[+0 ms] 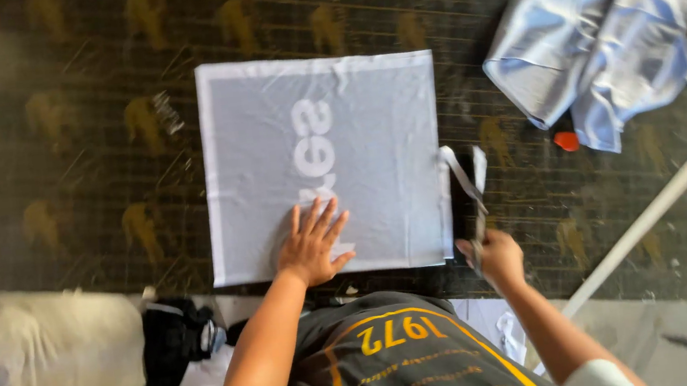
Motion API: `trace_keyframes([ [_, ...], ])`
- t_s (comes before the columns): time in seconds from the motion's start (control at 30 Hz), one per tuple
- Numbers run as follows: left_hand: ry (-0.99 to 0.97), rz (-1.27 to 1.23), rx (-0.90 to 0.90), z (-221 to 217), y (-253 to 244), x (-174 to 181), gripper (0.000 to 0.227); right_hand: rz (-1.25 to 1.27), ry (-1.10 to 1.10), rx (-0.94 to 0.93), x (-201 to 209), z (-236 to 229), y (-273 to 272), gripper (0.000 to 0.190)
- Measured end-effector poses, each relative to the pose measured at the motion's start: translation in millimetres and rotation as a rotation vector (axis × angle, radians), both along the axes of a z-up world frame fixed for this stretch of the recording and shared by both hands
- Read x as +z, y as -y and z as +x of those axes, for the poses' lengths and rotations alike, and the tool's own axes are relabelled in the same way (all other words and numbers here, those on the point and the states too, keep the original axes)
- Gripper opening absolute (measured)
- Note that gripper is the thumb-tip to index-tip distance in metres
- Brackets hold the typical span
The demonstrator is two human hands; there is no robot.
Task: The person lays out a piece of light-colored fabric on a dark table and uses scissors to trim the edges. They then fold the fabric and cut it into smaller rectangular pieces, repeating the process with another piece of fabric.
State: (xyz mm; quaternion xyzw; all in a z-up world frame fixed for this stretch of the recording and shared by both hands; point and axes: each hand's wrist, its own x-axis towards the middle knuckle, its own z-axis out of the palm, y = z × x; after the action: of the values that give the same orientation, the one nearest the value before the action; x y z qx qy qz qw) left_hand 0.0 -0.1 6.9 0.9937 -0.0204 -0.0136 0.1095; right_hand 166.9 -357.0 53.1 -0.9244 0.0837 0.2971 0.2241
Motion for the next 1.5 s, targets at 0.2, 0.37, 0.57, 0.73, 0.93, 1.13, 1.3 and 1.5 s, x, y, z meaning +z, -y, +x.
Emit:
trace_keyframes([
  [0.2,0.088,-0.09,-0.006,-5.1,-2.9,-6.2,0.095,-0.241,-0.105,-0.05,4.6,-114.4,87.9,0.046],
  [0.37,-0.032,-0.438,-0.098,-1.1,-20.3,6.5,0.089,-0.185,-0.045,-0.213,-29.8,-196.0,112.0,0.036],
  [0.57,-0.024,-0.674,-0.273,-22.1,-69.5,12.8,0.06,0.255,-0.028,-0.319,-10.3,-287.3,-35.8,0.028],
  [0.73,0.295,-0.428,-0.174,-91.1,-144.0,10.1,0.024,0.361,-0.221,-0.237,4.4,-330.3,-120.7,0.028],
  [0.93,0.349,-0.4,-0.244,-143.3,-225.1,0.8,0.017,0.505,-0.521,-0.264,-6.3,-365.1,-153.9,0.021],
  [1.13,0.397,-0.301,-0.351,-153.5,-226.6,-34.5,0.041,0.63,-0.472,-0.316,25.1,-365.9,-208.2,0.027],
  [1.3,0.524,-0.264,-0.397,-152.4,-225.3,-26.5,0.025,0.63,-0.497,-0.354,14.7,-371.4,-231.4,0.026],
  [1.5,0.6,-0.269,-0.383,-150.1,-224.7,-21.3,0.032,0.685,-0.467,-0.315,6.9,-375.5,-290.5,0.032],
])
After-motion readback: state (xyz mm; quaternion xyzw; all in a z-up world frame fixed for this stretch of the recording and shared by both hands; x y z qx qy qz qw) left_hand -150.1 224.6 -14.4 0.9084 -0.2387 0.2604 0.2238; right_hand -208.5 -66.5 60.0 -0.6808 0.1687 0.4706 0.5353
